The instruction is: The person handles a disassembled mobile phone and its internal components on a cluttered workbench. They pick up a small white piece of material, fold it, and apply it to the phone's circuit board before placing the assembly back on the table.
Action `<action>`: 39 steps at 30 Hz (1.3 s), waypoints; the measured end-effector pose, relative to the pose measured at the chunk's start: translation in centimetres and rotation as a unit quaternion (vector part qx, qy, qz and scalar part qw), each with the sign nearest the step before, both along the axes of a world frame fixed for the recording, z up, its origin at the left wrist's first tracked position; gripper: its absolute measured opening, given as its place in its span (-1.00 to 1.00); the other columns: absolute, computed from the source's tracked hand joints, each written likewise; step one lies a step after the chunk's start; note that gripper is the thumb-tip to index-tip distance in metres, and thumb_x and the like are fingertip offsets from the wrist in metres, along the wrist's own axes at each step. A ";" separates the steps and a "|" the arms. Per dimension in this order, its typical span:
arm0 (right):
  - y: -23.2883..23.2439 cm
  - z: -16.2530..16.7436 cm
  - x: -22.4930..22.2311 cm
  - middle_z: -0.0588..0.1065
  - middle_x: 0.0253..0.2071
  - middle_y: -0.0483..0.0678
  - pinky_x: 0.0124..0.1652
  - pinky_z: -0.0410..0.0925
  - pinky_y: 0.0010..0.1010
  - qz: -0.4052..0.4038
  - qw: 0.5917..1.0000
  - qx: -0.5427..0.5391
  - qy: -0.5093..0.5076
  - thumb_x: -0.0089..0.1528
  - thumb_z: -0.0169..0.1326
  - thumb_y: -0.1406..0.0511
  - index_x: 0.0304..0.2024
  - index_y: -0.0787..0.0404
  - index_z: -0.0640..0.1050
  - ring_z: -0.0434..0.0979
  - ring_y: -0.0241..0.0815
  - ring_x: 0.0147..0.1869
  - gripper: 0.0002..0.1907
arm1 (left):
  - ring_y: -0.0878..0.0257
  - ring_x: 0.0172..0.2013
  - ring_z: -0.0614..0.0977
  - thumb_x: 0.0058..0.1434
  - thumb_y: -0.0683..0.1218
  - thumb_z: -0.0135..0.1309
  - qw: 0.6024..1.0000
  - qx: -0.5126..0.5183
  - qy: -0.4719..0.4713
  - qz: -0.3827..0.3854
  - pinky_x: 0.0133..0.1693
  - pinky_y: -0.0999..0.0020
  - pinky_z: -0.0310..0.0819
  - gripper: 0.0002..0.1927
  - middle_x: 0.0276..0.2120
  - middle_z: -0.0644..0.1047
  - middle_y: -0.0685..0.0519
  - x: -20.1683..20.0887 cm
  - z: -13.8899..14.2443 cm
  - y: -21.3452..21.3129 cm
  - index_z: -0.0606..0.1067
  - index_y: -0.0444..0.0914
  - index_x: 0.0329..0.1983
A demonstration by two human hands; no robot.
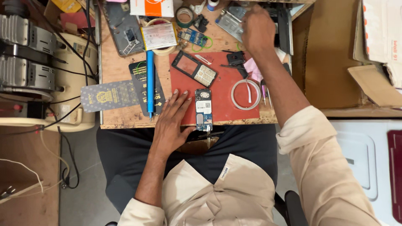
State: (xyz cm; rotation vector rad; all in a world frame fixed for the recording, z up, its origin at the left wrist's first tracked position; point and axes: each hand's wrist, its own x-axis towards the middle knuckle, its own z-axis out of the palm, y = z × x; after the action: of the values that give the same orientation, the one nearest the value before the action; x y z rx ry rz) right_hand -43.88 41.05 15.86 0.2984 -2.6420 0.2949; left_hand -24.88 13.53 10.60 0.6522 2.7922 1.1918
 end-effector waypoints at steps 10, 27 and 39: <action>-0.4 -1.8 10.1 0.51 -0.08 0.02 -0.10 0.46 -0.24 0.161 0.983 -0.087 0.010 0.18 0.09 0.57 -0.12 0.27 0.62 0.58 0.06 -0.02 -0.75 | -0.01 0.43 0.26 -0.07 -0.20 0.35 0.998 0.063 -0.025 -0.007 0.39 0.05 0.10 -0.11 0.37 0.37 -0.05 -0.6 -0.2 -1.7 0.32 -0.26 0.39; -5.5 -6.7 19.4 0.50 -0.13 -0.11 -0.15 0.37 -0.27 0.194 0.979 -0.067 -0.014 0.13 0.29 0.35 -0.16 0.19 0.62 0.52 -0.11 -0.06 -0.78 | -0.17 0.42 0.24 -0.18 -0.26 0.41 0.997 0.071 0.002 0.030 0.37 0.08 0.16 0.21 0.44 0.21 -0.20 1.1 -1.1 -0.8 -0.02 -0.35 0.51; 6.2 -5.2 19.3 0.53 -0.16 0.10 -0.24 0.40 -0.09 -0.157 0.980 -0.074 -0.098 0.18 0.29 0.32 -0.18 0.26 0.67 0.57 0.14 -0.21 -0.81 | -0.12 0.43 0.21 -0.18 -0.21 0.45 0.998 0.055 -0.004 0.039 0.40 0.06 0.09 0.14 0.44 0.21 -0.19 1.0 -0.5 -0.5 0.11 -0.33 0.47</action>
State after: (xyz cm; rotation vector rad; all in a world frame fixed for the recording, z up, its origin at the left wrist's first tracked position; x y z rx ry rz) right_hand -24.62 47.25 10.61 -0.2077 -2.7845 0.4308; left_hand -23.88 13.07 10.07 0.5494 2.7855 1.3665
